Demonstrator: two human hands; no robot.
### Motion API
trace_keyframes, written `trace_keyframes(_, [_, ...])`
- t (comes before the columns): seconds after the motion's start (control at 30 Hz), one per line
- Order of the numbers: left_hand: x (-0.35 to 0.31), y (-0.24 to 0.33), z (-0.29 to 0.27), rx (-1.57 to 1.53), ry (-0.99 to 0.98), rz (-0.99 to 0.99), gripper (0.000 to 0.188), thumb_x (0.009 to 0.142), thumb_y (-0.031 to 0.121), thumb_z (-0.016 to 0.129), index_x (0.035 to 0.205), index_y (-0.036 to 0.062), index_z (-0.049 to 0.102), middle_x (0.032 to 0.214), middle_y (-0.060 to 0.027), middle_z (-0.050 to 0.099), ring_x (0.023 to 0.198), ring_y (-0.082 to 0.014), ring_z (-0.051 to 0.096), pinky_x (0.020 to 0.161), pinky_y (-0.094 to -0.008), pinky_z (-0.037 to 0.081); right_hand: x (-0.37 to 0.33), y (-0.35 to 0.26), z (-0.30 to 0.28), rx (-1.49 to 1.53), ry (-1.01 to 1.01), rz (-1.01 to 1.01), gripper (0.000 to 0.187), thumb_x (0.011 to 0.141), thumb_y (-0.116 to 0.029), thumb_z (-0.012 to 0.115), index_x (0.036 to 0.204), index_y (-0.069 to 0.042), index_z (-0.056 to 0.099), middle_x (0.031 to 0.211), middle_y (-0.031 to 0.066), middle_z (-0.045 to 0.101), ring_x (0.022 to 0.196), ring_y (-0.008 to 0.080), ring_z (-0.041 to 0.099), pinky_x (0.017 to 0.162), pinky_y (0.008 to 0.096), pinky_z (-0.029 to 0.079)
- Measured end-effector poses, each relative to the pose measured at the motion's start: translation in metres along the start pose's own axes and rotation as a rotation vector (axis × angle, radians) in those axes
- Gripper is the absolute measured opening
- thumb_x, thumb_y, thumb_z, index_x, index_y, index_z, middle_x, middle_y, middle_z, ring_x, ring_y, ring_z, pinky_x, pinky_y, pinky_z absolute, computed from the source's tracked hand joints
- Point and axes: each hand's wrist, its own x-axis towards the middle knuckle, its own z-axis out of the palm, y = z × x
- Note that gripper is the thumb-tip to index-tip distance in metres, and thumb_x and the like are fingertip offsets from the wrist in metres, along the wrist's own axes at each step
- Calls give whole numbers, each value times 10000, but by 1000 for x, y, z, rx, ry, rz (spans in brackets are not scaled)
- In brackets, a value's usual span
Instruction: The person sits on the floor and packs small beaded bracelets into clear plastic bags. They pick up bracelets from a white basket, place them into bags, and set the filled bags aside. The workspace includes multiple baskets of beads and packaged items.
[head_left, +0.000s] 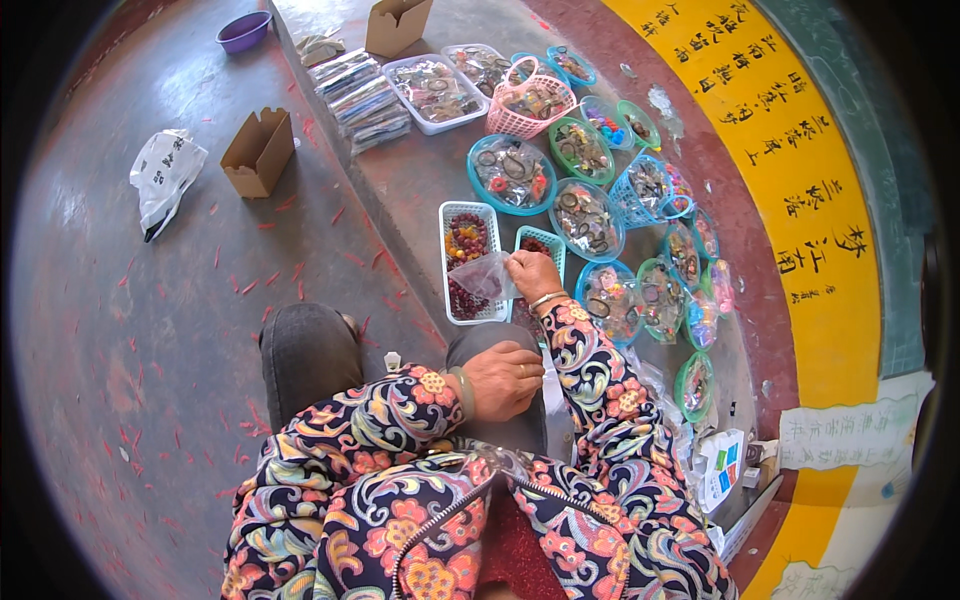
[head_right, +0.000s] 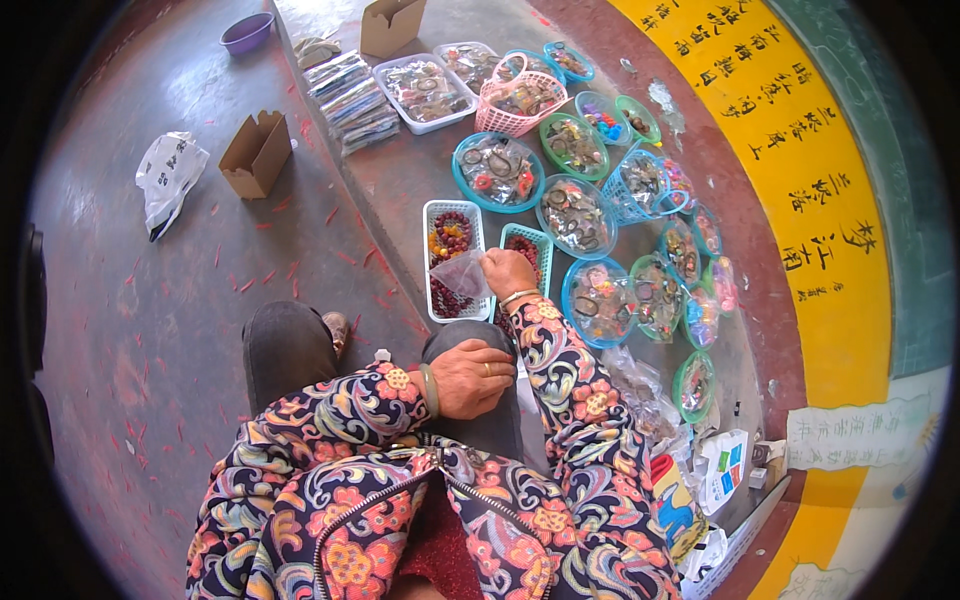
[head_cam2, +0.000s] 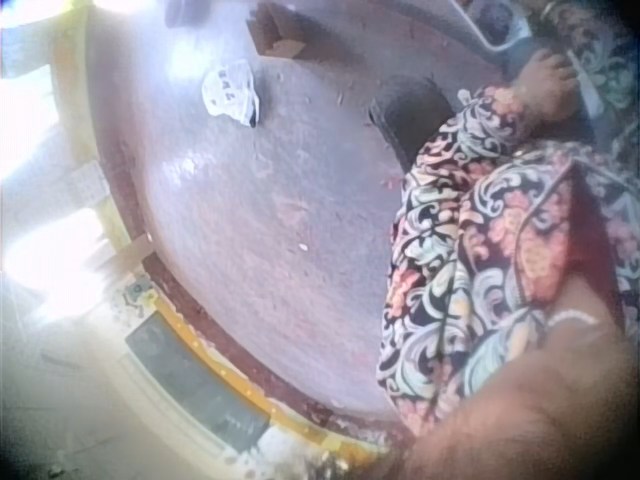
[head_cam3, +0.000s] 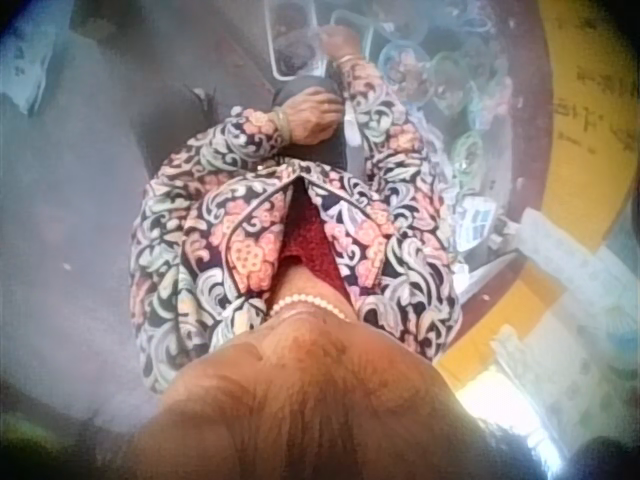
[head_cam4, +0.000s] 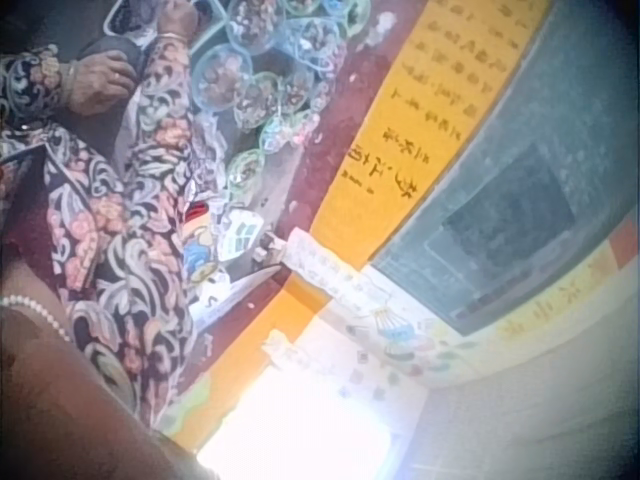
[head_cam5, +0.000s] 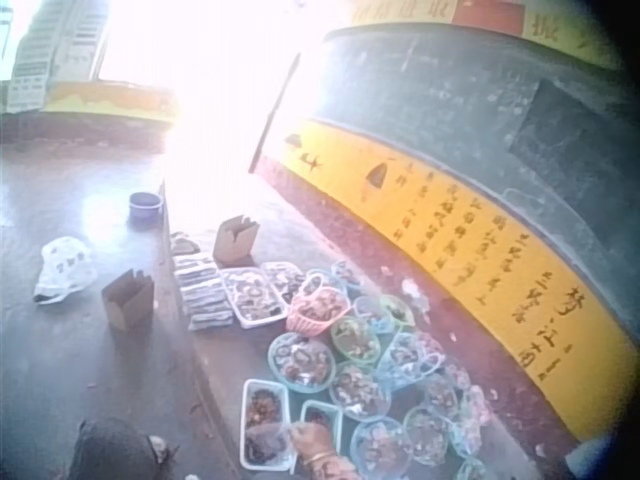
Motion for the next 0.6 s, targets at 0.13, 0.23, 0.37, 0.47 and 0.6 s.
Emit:
trace_keyframes(0.13, [1, 1, -1, 12, 10, 10, 194, 685, 118, 604, 870, 58, 609, 973, -51, 612, 995, -197, 539, 874, -340, 369, 1, -2, -6, 26, -42, -91, 297, 824, -298, 455, 745, -48, 594, 732, 204, 580, 734, 392, 550, 649, 470, 412])
trace_keyframes(0.23, [1, 1, -2, 17, 1, 4, 195, 686, 118, 604, 872, 59, 609, 968, -50, 613, 993, -197, 540, 871, -338, 371, -2, -12, -14, -39, -34, -71, 306, 833, -313, 453, 753, -52, 592, 735, 202, 581, 733, 389, 551, 650, 474, 411])
trace_keyframes(0.37, [4, 1, -5, -12, 12, -61, 193, 693, 103, 600, 879, 53, 606, 952, -64, 615, 960, -219, 556, 838, -342, 398, -7, -23, -36, 23, -29, -84, 297, 851, -304, 471, 758, -46, 586, 686, 162, 583, 666, 332, 562, 596, 421, 419])
trace_keyframes(0.47, [12, -6, -16, -63, 140, -189, 190, 705, 80, 590, 890, 42, 600, 932, -88, 613, 909, -252, 573, 797, -364, 423, -13, -22, -50, 34, 58, -139, 297, 883, -257, 492, 739, -12, 577, 598, 89, 579, 544, 201, 570, 516, 309, 428])
trace_keyframes(0.6, [34, -22, -39, -134, 535, -515, 263, 749, 52, 600, 1010, 26, 579, 950, -123, 588, 887, -236, 582, 747, -317, 472, -35, -44, -92, 99, 35, -158, 280, 859, -292, 496, 745, -48, 571, 642, 148, 567, 609, 337, 553, 533, 391, 414])
